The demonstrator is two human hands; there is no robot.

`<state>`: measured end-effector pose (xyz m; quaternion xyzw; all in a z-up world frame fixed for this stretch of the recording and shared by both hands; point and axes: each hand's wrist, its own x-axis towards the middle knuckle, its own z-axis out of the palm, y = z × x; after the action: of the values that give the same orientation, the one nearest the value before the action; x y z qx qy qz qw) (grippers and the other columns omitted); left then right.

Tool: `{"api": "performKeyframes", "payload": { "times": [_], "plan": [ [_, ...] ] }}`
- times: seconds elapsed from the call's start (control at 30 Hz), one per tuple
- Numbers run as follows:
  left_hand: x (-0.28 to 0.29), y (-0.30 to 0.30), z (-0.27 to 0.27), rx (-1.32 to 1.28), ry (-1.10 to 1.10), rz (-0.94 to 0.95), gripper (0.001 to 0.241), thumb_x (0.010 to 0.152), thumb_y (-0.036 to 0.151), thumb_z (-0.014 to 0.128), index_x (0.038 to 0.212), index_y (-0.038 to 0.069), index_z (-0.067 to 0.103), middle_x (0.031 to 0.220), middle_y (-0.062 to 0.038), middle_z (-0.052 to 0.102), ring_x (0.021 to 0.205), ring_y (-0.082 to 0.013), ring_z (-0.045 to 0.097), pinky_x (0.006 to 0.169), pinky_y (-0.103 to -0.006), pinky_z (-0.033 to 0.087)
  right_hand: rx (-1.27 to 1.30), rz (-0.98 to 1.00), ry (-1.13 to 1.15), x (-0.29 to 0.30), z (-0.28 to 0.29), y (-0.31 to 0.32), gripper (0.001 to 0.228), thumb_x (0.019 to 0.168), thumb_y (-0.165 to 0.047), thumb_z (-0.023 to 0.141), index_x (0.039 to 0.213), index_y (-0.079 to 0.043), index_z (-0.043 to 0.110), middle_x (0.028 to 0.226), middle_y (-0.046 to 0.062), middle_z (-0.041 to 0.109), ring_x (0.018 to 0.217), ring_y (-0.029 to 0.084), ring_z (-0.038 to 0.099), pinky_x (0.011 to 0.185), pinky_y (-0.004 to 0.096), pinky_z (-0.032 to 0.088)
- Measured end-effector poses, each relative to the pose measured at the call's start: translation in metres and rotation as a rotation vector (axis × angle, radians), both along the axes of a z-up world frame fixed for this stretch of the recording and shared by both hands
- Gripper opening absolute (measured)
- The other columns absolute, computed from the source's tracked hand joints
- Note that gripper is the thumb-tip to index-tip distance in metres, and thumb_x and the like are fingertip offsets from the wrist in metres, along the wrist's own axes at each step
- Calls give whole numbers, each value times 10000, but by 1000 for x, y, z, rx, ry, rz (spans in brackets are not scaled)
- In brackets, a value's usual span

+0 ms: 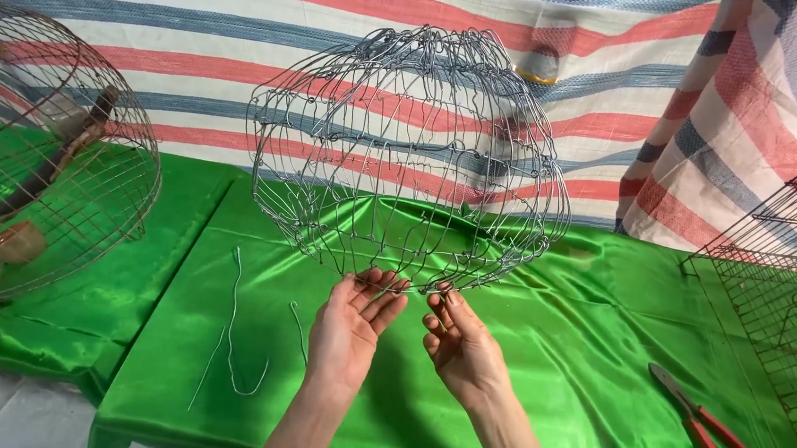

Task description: Assembling a wire birdcage by threading metal wires through the frame and securing them with pliers.

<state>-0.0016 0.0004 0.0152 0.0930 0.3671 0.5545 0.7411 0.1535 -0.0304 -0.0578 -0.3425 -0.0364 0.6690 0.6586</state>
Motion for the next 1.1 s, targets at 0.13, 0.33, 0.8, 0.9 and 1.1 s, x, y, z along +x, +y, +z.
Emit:
{"api": "performKeyframes", "payload": {
  "times": [0.13,0.33,0.8,0.9,1.1],
  "plan": [
    [-3,4,-3,11,3,-6,281,1091,175,398,1119,-48,567,1158,-254,663,1102,-384,673,954,-466,575,-1,5,9,0,-6,8,205,911,-175,727,1110,-135,700,971,38,751,719,149,642,556,226,497],
    [-5,5,3,-12,13,-9,268,1086,184,414,1130,-30,570,1197,-228,670,1131,-372,676,918,-439,582,65,106,171,6,-10,13,143,917,-147,733,1048,-108,691,937,17,711,758,113,644,562,177,536],
    [-10,10,-2,-15,15,-7,244,1086,178,429,1111,-17,573,1187,-209,676,1134,-377,682,896,-447,590,86,184,385,14,-12,21,117,944,-60,674,1048,-10,653,951,88,654,769,136,611,608,195,565],
    [-11,12,-6,-4,15,-16,251,1085,183,430,1132,-14,579,1203,-205,675,1144,-360,671,905,-450,585,77,163,368,14,-12,20,134,937,-60,683,1054,-4,653,950,86,658,778,132,604,622,192,554],
    [-9,10,-5,0,11,-17,268,1089,179,419,1153,-27,577,1215,-226,681,1138,-375,674,877,-437,587,100,159,408,16,-13,20,97,942,-44,667,1023,6,652,939,103,650,785,151,606,632,210,565]
  ]
}}
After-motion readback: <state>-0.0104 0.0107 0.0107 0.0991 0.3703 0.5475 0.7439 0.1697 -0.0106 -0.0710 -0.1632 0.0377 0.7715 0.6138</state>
